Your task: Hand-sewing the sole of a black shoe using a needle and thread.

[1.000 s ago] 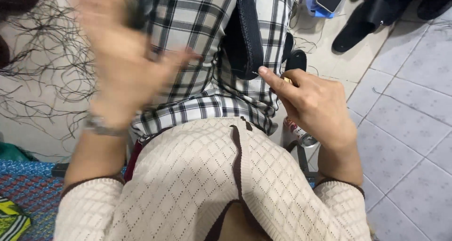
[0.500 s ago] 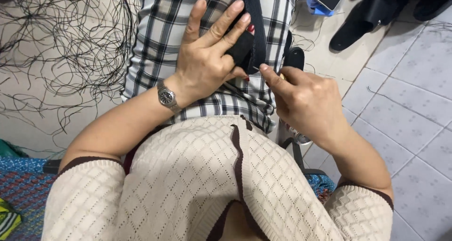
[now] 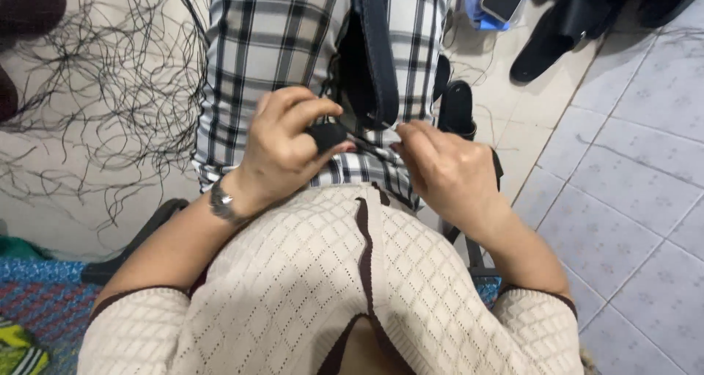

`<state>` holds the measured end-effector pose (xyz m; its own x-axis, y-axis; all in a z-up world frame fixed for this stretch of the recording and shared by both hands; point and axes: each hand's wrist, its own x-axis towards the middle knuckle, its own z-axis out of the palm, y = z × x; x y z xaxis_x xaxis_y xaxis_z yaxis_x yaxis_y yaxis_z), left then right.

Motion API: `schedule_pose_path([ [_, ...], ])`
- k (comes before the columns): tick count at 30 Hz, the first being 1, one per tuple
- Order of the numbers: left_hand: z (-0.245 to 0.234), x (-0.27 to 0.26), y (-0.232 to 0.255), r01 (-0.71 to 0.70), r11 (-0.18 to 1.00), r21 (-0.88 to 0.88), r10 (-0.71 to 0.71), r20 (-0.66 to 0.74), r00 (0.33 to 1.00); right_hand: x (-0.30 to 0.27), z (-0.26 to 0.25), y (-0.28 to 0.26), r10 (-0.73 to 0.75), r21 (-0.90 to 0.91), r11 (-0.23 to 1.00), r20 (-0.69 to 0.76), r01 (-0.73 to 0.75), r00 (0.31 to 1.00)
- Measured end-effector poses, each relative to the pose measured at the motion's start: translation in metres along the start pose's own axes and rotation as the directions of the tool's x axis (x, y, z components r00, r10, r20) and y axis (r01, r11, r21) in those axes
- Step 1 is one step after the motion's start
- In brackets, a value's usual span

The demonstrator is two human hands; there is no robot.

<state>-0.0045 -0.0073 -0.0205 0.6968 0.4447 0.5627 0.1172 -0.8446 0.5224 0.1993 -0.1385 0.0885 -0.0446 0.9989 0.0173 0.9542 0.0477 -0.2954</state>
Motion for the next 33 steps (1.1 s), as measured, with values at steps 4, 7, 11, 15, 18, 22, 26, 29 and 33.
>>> schedule_pose_path([
  [4,-0.038,0.025,0.027,0.628,0.241,-0.740,-0.356,0.534,0.767,-0.014,0.022,0.007,-0.022,-0.268,0.963,-0.006,0.020,1.000],
  [7,-0.039,0.036,0.031,0.736,-0.039,-0.676,-0.390,0.689,0.611,-0.009,0.017,0.008,-0.024,-0.190,0.981,-0.005,0.022,1.000],
  [11,-0.020,0.035,0.028,0.832,0.202,-0.517,-0.641,0.573,0.511,-0.002,0.013,0.010,-0.014,-0.051,0.999,0.040,0.016,0.999],
  [15,-0.010,0.017,0.020,0.872,0.217,-0.439,-0.522,0.702,0.484,-0.016,0.005,0.006,0.002,-0.135,0.991,0.105,0.012,0.995],
  [18,-0.017,0.034,0.021,0.835,0.180,-0.520,-0.518,0.671,0.530,-0.013,-0.044,-0.009,0.164,-0.221,0.969,0.254,-0.108,0.953],
  [22,-0.001,0.017,0.015,0.657,0.516,-0.549,-0.450,0.480,0.753,-0.019,-0.055,0.004,0.200,0.252,0.925,0.308,-0.283,0.930],
  [26,0.019,0.017,0.006,0.627,0.569,-0.532,-0.441,0.446,0.779,-0.013,0.013,0.025,0.247,0.761,0.613,0.072,-0.213,0.966],
  [29,0.019,0.011,0.007,0.628,0.577,-0.522,-0.461,0.427,0.778,-0.004,0.023,0.022,0.183,0.927,0.332,0.119,-0.176,0.976],
  [33,0.033,0.003,0.008,0.616,0.595,-0.516,-0.489,0.376,0.787,-0.019,0.035,0.046,0.159,0.930,0.316,0.142,-0.187,0.977],
])
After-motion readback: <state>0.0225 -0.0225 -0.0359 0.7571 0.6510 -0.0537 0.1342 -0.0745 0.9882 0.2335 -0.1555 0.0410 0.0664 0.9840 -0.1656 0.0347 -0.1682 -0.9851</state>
